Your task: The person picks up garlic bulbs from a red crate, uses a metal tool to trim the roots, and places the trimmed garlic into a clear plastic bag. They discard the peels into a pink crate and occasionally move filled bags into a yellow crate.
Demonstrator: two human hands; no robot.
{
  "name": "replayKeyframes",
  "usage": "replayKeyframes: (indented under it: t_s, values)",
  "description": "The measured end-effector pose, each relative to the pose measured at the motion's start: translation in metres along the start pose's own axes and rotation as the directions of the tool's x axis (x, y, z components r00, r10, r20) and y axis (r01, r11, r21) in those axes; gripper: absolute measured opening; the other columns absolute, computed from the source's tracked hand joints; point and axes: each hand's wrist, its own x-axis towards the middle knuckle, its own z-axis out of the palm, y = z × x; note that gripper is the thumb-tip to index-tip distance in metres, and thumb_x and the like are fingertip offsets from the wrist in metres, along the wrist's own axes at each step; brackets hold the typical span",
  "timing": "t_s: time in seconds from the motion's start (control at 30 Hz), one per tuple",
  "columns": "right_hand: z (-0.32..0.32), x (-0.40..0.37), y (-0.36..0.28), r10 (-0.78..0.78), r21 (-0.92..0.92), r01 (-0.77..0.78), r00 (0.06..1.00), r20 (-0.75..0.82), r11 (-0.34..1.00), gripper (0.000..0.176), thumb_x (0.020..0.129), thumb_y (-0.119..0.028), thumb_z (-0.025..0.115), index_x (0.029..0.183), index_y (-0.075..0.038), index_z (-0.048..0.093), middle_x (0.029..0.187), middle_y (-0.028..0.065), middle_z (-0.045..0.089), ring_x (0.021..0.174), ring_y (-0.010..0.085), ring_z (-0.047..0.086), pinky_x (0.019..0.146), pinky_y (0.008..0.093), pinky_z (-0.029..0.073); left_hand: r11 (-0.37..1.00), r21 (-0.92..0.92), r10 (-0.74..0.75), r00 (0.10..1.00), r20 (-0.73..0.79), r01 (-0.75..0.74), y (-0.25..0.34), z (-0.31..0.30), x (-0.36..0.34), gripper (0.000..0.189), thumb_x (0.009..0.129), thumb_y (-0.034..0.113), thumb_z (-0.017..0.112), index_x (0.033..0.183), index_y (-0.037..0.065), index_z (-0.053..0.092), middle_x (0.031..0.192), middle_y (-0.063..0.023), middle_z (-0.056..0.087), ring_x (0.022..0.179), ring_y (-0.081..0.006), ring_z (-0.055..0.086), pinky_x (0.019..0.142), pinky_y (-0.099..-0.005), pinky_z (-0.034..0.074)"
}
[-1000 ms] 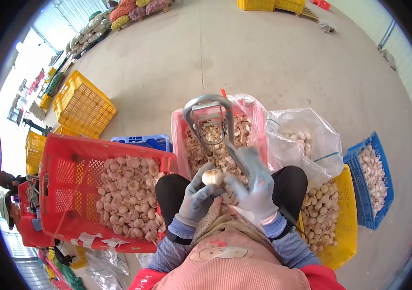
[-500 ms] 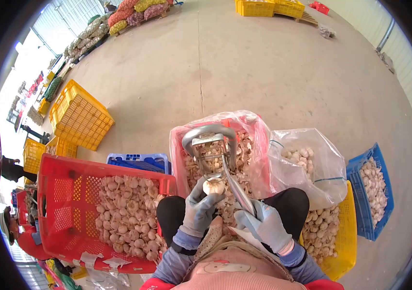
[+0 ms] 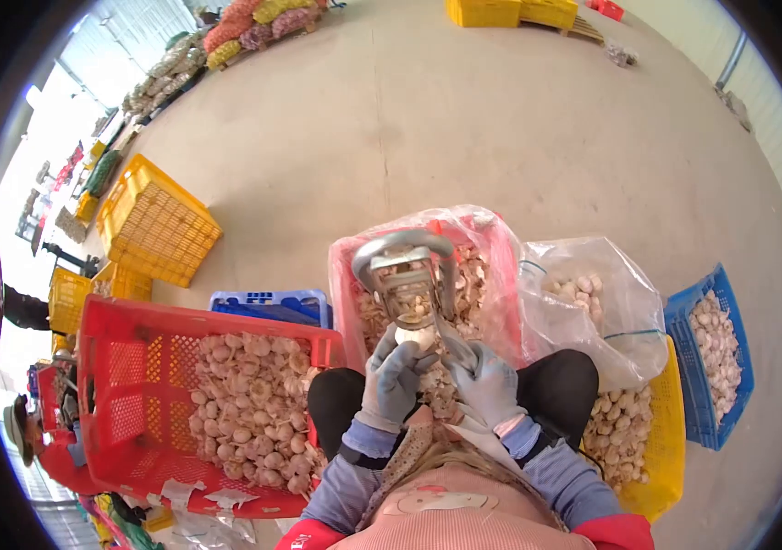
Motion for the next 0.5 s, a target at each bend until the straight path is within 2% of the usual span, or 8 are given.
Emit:
replayKeyframes:
  t_s: [0.07,0.13,0.2,0.23,0.27,0.33,0.37,0.5]
  values:
    - [-0.011,0.004,-0.022,0.074,-0.018,-0.074,0.997,0.028,0.997,0.041,0.085,-0.027,0.067,0.117,-0.001,0.059,0.091,0.0215,0.066,0.086,0.0399,0.064,0.070,0.0464,0.052,1.000,0.012,0.003,0.994,0.106,-0.004,-0.001,-0.017,0.005,0.047,0.090,0.011,0.060,0.135,0.001,0.049,0.122,-0.0091,0.060,0.110,-0.0197,0.060,0.091,-0.0352,0.053]
    - [-0.022,-0.002,-0.036,-0.243,0.068,0.260,0.950,-0.196,0.963,0.047,0.085,-0.023,0.066,0.123,0.004,0.057,0.104,0.0244,0.065,0.092,0.0404,0.064,0.079,0.0437,0.052,0.998,0.058,-0.042,0.995,0.086,0.037,0.016,-0.012,-0.010,0.050,0.087,0.006,0.065,0.135,0.003,0.052,0.118,-0.0082,0.064,0.106,-0.0153,0.062,0.088,-0.0292,0.053]
    - [-0.048,-0.026,-0.058,-0.192,0.180,0.206,0.977,-0.091,0.962,0.043,0.087,-0.020,0.064,0.119,0.008,0.059,0.115,0.0244,0.064,0.106,0.0383,0.063,0.088,0.0403,0.050,0.968,0.239,-0.086,0.996,0.010,0.081,0.014,-0.015,-0.037,0.050,0.083,0.008,0.071,0.130,0.001,0.056,0.115,-0.0085,0.065,0.106,-0.0139,0.061,0.089,-0.0300,0.052]
    - [-0.037,-0.036,-0.066,-0.179,0.445,0.237,0.969,-0.169,0.864,0.044,0.092,-0.028,0.062,0.118,0.007,0.058,0.111,0.0195,0.066,0.102,0.0326,0.064,0.086,0.0378,0.051,0.958,0.277,-0.085,0.996,0.023,0.076,0.010,-0.017,-0.048,0.052,0.081,0.009,0.074,0.129,0.001,0.057,0.112,-0.0078,0.066,0.101,-0.0133,0.063,0.087,-0.0291,0.052]
    - [-0.029,-0.044,-0.053,-0.279,0.371,0.281,0.958,-0.062,0.885,0.041,0.101,-0.026,0.051,0.125,0.007,0.055,0.113,0.0154,0.065,0.085,0.0234,0.066,0.078,0.0336,0.054,0.946,0.312,-0.104,0.994,0.045,0.085,0.007,-0.016,-0.058,0.054,0.079,0.010,0.077,0.128,0.001,0.058,0.109,-0.0072,0.068,0.096,-0.0127,0.064,0.085,-0.0282,0.053]
    - [-0.024,-0.060,-0.071,0.053,0.707,-0.201,0.973,0.225,0.679,0.047,0.102,-0.036,0.048,0.123,0.005,0.056,0.107,0.0131,0.064,0.079,0.0185,0.065,0.068,0.0292,0.056,0.917,0.386,-0.131,0.990,0.053,0.101,0.004,-0.007,-0.075,0.053,0.079,0.012,0.079,0.128,0.001,0.059,0.106,-0.0066,0.069,0.089,-0.0122,0.066,0.081,-0.0267,0.054]
    - [-0.027,-0.060,-0.075,0.043,0.724,-0.204,0.971,0.234,0.659,0.047,0.102,-0.037,0.047,0.121,0.005,0.057,0.105,0.0122,0.064,0.078,0.0172,0.064,0.067,0.0277,0.056,0.928,0.368,-0.071,0.997,0.021,0.059,-0.004,-0.007,-0.077,0.046,0.082,0.016,0.077,0.123,0.000,0.063,0.096,-0.0042,0.070,0.078,-0.0103,0.065,0.070,-0.0236,0.053]
    - [-0.034,-0.062,-0.083,0.144,0.764,-0.341,0.938,0.316,0.548,0.049,0.101,-0.043,0.048,0.117,0.002,0.058,0.099,0.0099,0.063,0.076,0.0147,0.063,0.062,0.0255,0.055,0.902,0.356,-0.229,0.970,-0.084,0.243,-0.005,-0.002,-0.083,0.035,0.087,0.022,0.074,0.113,0.000,0.067,0.084,-0.0014,0.069,0.067,-0.0074,0.062,0.059,-0.0214,0.048]
